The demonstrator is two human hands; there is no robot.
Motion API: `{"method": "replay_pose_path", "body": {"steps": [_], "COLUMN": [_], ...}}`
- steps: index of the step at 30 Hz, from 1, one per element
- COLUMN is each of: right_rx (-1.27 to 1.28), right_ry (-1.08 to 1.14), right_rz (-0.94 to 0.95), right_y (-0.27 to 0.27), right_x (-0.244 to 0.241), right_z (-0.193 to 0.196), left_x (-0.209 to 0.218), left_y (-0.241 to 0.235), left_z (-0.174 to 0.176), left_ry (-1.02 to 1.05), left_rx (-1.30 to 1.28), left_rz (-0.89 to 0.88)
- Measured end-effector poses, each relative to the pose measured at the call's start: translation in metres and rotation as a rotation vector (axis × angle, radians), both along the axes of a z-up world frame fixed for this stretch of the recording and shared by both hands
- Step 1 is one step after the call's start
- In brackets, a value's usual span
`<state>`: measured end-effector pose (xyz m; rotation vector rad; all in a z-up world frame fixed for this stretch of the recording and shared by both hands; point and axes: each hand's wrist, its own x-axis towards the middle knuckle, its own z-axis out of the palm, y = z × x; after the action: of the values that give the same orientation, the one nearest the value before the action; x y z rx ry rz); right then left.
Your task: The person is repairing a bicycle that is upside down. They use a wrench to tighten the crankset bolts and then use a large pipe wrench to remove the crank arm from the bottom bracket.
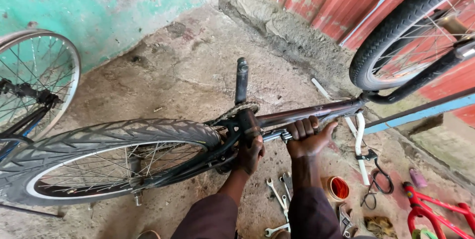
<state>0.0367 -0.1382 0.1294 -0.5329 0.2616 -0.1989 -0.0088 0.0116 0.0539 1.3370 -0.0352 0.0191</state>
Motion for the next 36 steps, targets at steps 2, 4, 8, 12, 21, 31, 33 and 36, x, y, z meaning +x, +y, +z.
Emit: {"method": "replay_pose_path", "body": {"steps": [2,4,8,12,21,31,33,36], "right_rx": [0.066,-0.023,-0.254,-0.164,0.033,0.254,0.396,0.373], "right_ry": [-0.138,-0.003,0.334,0.355,0.289,0.083,-0.077,-0.158], "right_rz": [0.039,-0.001,-0.067,-0.08,-0.024,-0.042,0.104,0.235], "right_y": [-0.004,-0.002,-0.02,-0.001,0.016,-0.023,-0.024,-0.011], "right_x": [0.0,0.01,0.021,0.013,0.005,0.024,0.021,0.022], "right_z": [-0.016,-0.023,-0.034,-0.005,0.011,-0.059,-0.057,-0.032], "left_x": [-0.008,-0.008,0.001,0.001,-0.005,-0.008,-0.007,-0.001], "left_y": [0.006,0.007,-0.008,-0.004,0.005,0.006,0.004,0.0], "left_z": [0.025,0.018,-0.026,-0.021,0.01,0.021,0.014,-0.01], "left_ry": [0.008,0.035,0.039,0.067,0.04,0.026,0.021,0.027], "left_rx": [0.056,0.072,0.04,0.062,0.066,0.053,0.04,0.034], "left_rz": [-0.002,-0.011,-0.018,-0.029,-0.051,-0.016,-0.013,-0.018]}}
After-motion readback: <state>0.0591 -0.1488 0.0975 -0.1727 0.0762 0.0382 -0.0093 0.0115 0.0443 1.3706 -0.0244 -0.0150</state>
